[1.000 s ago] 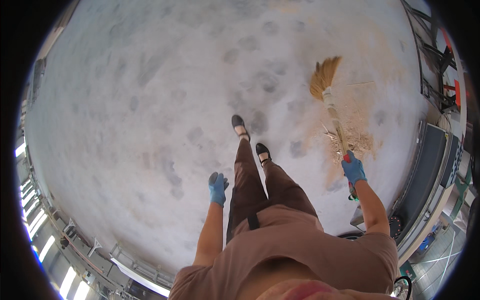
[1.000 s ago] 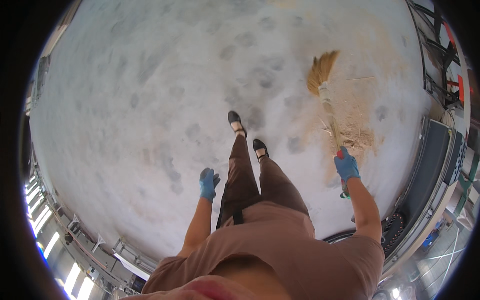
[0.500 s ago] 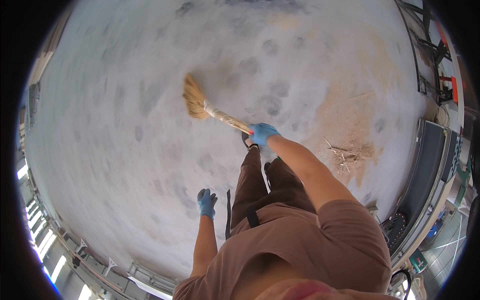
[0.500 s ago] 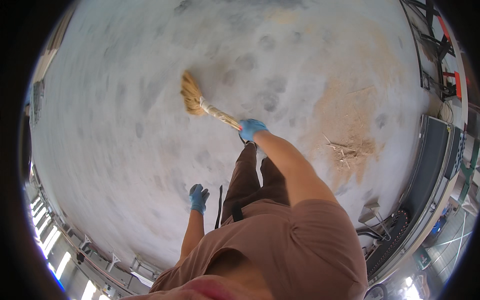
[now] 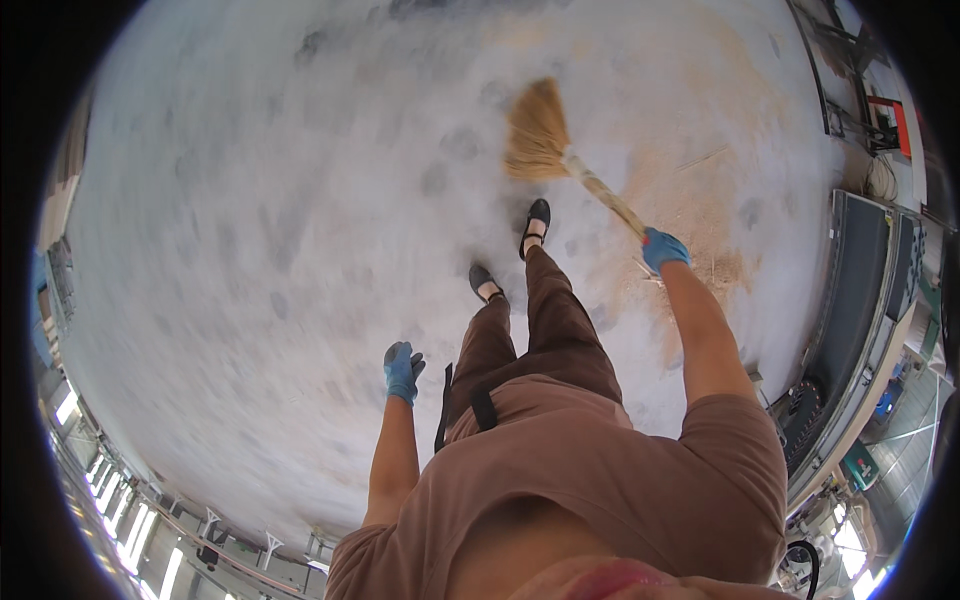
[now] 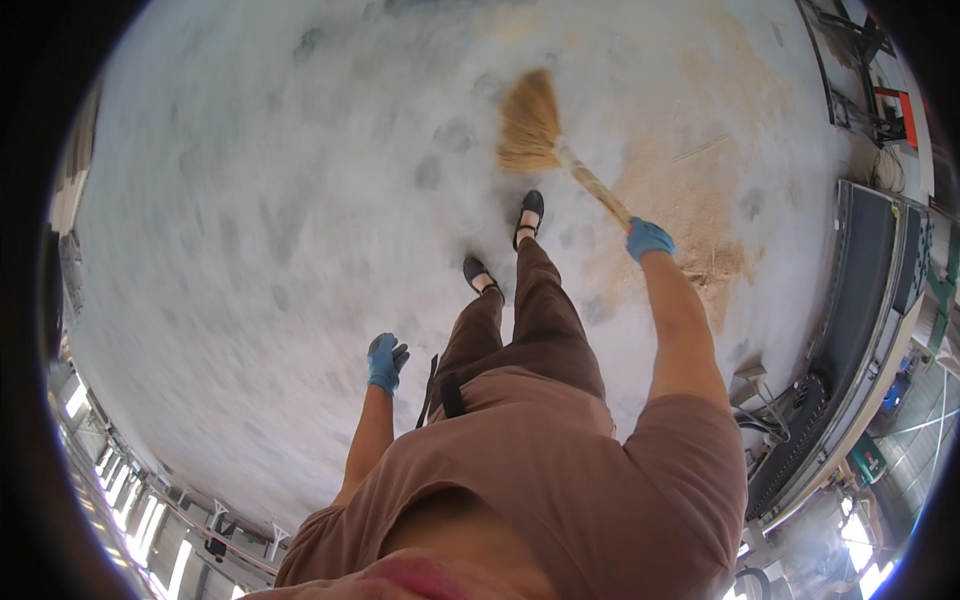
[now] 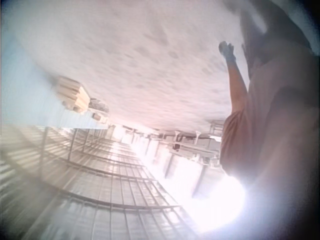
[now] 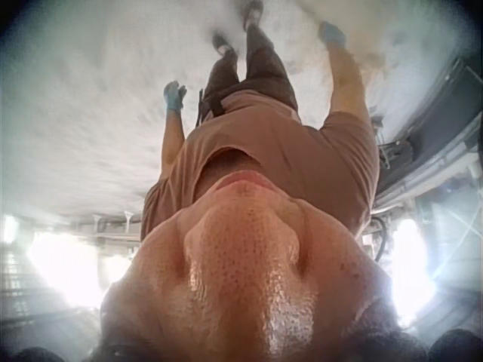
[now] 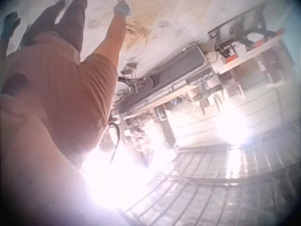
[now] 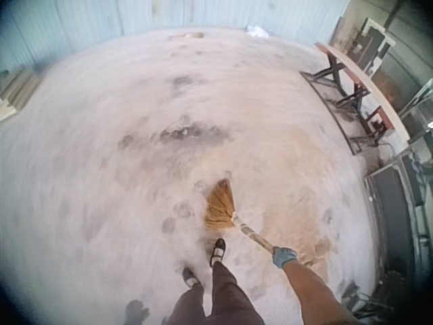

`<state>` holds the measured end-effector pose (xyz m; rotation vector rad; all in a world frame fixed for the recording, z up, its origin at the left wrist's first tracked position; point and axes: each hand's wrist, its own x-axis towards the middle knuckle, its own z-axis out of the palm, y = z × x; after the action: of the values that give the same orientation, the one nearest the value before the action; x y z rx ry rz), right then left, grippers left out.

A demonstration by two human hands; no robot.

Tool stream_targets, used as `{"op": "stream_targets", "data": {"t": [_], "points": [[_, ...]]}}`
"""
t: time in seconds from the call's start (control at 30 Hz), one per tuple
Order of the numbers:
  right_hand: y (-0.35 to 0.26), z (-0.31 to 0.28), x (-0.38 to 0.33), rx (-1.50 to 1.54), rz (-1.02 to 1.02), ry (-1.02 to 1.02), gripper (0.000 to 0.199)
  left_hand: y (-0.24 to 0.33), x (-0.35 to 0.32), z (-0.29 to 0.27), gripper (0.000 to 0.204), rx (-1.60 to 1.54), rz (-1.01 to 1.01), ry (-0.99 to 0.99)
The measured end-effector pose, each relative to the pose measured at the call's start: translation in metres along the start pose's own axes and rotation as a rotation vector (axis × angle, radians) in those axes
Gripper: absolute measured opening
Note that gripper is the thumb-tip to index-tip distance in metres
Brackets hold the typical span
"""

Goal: The person sweeps sawdust and debris on a concrete floor using a broom and dustpan. They gather the debris into piles and sweep it into the dustpan, then walk to a larger pile to add the collected debris.

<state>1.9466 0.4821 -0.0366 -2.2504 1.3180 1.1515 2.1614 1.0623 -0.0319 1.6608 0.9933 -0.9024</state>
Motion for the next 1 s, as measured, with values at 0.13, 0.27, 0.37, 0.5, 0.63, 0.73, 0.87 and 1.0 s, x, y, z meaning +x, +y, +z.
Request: {"op": "stream_targets", "data": {"t": [0.13,0.27,0.37,0.5,0.63,0.73,0.87,1.0], "points": [[0.081,-0.043,0.015,0.014,0.124,-0.021,0.034,0.051,-0.014,0.073,0.044,0.051,0.037,-0.057],[0.129,-0.085,0.022,0.102,0.200,0.015,0.037,0.101,-0.023,0.153,0.045,0.090,0.077,-0.088],[0.147,-0.109,-0.008,0.217,0.191,-0.001,0.044,0.126,-0.029,0.189,0.045,0.081,0.148,-0.129],[0.137,-0.158,-0.041,0.342,0.100,-0.007,0.056,0.153,-0.028,0.216,0.045,0.108,0.149,-0.110],[0.068,-0.204,-0.012,0.440,-0.045,-0.050,0.056,0.173,-0.009,0.228,0.044,0.156,0.060,-0.034],[-0.019,-0.227,0.051,0.699,-0.199,-0.141,0.052,0.198,0.016,0.239,0.043,0.219,-0.018,-0.011],[-0.158,-0.268,0.171,0.516,-0.359,-0.035,0.035,0.268,0.050,0.275,0.041,0.269,-0.036,-0.037],[-0.228,-0.299,0.270,0.347,-0.363,-0.100,0.033,0.361,0.053,0.329,0.037,0.227,0.085,-0.046]]}}
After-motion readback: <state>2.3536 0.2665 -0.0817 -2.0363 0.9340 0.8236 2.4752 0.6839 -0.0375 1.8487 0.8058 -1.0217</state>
